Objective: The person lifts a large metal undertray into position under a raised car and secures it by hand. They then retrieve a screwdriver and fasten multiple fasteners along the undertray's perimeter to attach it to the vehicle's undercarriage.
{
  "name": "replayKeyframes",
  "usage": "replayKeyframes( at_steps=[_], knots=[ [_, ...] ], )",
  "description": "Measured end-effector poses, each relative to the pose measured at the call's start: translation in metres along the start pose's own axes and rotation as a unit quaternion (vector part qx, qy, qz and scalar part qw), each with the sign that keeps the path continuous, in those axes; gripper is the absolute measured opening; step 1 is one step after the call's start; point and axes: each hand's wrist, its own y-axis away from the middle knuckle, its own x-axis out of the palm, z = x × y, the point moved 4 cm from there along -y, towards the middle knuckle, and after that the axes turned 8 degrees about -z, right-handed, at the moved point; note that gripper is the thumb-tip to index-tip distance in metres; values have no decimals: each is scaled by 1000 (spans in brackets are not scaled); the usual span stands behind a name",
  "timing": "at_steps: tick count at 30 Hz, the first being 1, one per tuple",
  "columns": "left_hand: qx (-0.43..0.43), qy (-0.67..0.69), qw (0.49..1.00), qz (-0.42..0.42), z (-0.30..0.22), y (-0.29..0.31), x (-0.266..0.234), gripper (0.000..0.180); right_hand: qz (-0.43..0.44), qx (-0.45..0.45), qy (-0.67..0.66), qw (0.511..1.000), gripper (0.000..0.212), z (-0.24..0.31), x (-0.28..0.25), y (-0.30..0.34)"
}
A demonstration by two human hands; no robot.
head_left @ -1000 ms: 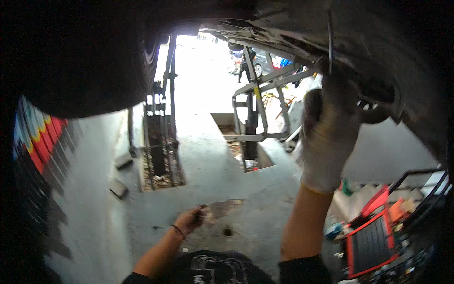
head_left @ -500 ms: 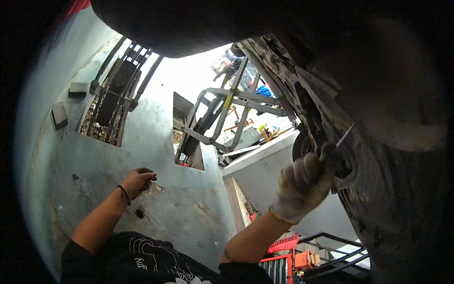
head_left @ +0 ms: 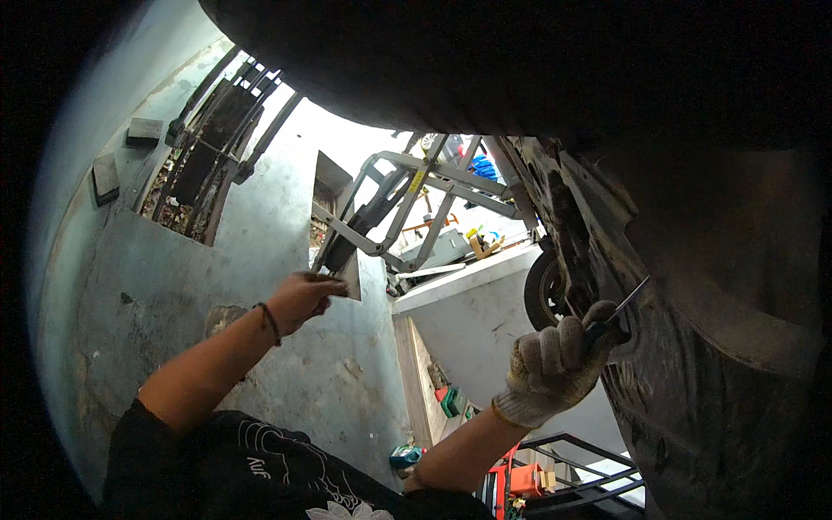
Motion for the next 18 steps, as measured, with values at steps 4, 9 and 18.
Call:
replayKeyframes(
  at_steps=[4, 9, 18],
  knots=[
    [29, 48, 997, 46, -48, 5, 58, 29, -140, -65, 226, 962, 46, -14, -10, 10],
    [-6, 153, 980, 125, -94, 14, 118, 19, -221, 45, 543, 809, 36, -76, -29, 43],
    [3, 336, 905, 261, -110, 30, 143, 19, -188, 128, 507, 831, 36, -100, -29, 42]
  ],
)
